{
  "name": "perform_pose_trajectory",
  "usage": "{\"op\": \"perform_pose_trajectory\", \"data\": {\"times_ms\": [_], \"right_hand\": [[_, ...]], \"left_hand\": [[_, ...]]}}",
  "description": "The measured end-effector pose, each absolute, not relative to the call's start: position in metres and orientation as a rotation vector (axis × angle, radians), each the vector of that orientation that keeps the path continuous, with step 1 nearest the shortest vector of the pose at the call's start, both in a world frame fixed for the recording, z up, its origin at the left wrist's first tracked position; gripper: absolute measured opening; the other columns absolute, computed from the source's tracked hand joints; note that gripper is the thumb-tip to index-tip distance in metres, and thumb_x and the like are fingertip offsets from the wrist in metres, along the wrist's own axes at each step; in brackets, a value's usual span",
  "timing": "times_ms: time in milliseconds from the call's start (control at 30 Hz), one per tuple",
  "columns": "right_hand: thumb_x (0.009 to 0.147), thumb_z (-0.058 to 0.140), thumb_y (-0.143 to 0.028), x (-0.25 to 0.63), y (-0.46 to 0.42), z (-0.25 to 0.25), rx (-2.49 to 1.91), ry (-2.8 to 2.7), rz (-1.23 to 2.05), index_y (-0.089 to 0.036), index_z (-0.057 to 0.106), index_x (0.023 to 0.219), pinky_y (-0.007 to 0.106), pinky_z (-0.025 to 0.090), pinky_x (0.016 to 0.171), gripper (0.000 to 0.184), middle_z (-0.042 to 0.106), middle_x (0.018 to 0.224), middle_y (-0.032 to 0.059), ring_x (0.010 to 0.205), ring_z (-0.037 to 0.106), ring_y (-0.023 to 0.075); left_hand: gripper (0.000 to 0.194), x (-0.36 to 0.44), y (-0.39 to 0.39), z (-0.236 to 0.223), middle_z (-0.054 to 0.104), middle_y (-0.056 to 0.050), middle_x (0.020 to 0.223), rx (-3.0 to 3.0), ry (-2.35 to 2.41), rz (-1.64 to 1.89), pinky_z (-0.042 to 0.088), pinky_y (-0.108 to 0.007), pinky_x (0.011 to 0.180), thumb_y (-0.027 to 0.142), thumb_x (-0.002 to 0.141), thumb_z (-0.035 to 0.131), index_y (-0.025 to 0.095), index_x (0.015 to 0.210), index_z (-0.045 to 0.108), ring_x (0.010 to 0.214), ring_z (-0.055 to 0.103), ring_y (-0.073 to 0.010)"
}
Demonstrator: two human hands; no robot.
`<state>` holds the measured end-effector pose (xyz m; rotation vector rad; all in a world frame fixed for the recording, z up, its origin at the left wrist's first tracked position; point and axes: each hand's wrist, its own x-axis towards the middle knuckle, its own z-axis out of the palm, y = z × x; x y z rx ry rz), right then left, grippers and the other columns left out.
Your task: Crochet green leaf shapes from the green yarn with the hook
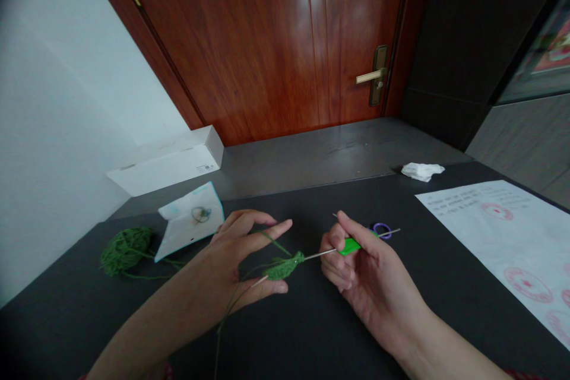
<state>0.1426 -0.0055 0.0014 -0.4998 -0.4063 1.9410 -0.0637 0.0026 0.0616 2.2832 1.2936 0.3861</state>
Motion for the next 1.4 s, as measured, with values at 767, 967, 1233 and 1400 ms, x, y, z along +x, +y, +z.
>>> {"op": "perform_pose_trajectory", "data": {"times_ms": [767,967,1233,1400], "right_hand": [[0.083,0.068,-0.04,0.14,-0.007,-0.002,-0.448,-0.37,1.918,-0.018,0.059,0.062,0.019,0.036,0.046,0.032,0.036,0.056,-0.0061,0.046,0.023,0.0066],[0.084,0.066,-0.044,0.139,-0.012,-0.001,-0.521,-0.539,1.702,-0.019,0.061,0.069,0.02,0.041,0.05,0.029,0.042,0.061,-0.0031,0.051,0.037,0.0083],[0.098,0.042,-0.046,0.135,-0.021,-0.001,-0.614,-0.976,1.245,-0.022,0.067,0.075,0.025,0.045,0.057,0.042,0.055,0.066,0.0011,0.059,0.049,0.0127],[0.102,0.036,-0.033,0.141,-0.033,-0.003,-0.749,-1.638,0.491,-0.021,0.061,0.083,0.027,0.044,0.062,0.034,0.058,0.078,0.0044,0.074,0.055,0.0166]], "left_hand": [[0.013,-0.034,-0.001,0.049,0.07,0.001,0.089,1.403,1.005,0.915,0.043,-0.025,0.076,0.025,0.081,0.072,0.021,0.094,0.073,0.071,0.055,-0.0099],[0.011,-0.028,0.001,0.04,0.071,0.001,0.089,1.355,0.997,1.035,0.043,-0.024,0.084,0.021,0.078,0.074,0.022,0.089,0.072,0.083,0.06,-0.0114],[0.009,-0.024,0.0,0.04,0.072,-0.002,0.089,1.317,1.052,1.032,0.044,-0.029,0.084,0.025,0.076,0.075,0.018,0.077,0.068,0.086,0.063,-0.0159],[0.007,-0.021,-0.005,0.039,0.073,-0.005,0.085,1.385,1.143,1.055,0.04,-0.034,0.094,0.02,0.076,0.073,0.02,0.071,0.067,0.109,0.06,-0.0237]]}}
